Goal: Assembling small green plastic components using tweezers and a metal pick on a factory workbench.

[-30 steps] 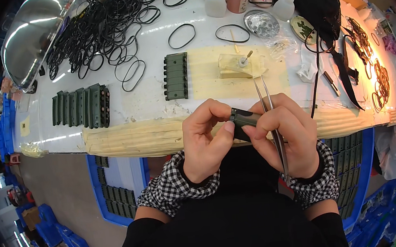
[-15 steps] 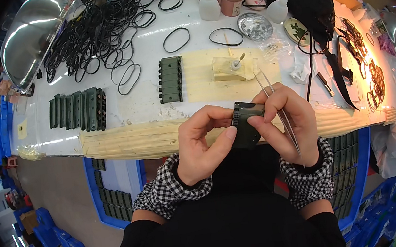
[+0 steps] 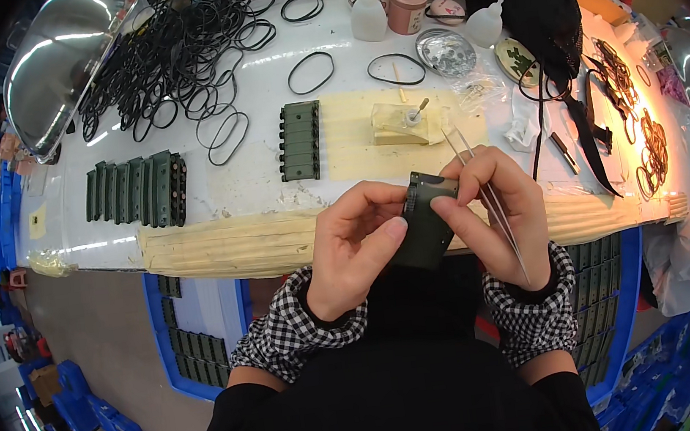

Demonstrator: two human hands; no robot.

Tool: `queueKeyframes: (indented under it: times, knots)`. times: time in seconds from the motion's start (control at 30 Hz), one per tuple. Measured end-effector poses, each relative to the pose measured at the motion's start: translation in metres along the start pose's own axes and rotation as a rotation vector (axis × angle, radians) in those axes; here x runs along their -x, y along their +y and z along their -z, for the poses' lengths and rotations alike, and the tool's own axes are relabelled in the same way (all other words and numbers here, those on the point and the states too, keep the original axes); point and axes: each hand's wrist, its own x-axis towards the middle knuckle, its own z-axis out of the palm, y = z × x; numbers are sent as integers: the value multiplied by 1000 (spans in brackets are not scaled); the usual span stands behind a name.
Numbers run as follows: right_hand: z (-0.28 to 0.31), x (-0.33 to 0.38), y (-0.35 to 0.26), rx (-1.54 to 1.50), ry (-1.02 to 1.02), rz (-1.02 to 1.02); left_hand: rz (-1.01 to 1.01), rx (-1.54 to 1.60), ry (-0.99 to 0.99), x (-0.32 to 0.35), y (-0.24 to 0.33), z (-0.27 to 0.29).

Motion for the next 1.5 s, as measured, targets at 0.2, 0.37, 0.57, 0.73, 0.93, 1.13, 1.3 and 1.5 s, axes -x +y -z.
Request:
queueKeyframes:
  times: [0.2,0.37,0.57,0.73,0.93,1.13,1.3,1.5]
  knots:
    - [11,-14,9,-236,44,-160,377,151,-139,2,8,-3]
    - [7,-23,9,-284,210,-229,293,108,-36,3,4,-7]
    - [2,-16,15,-172,229,-114,215,50,48,2,2,-8]
    - [-15,4,18,286,217,277,123,116,179,-1,4,-10]
    - [-34,13,26,370,314,351,72,72,184,0,-6,-11]
    - [-34,18,27,336,229,300,-52,-26,229,4,-7,-9]
    - [-9,25,9,253,360,313,-581,-895,207,2,36,18]
    - [-12,26,2,354,258,374,-627,-1091,-8,5,71,28]
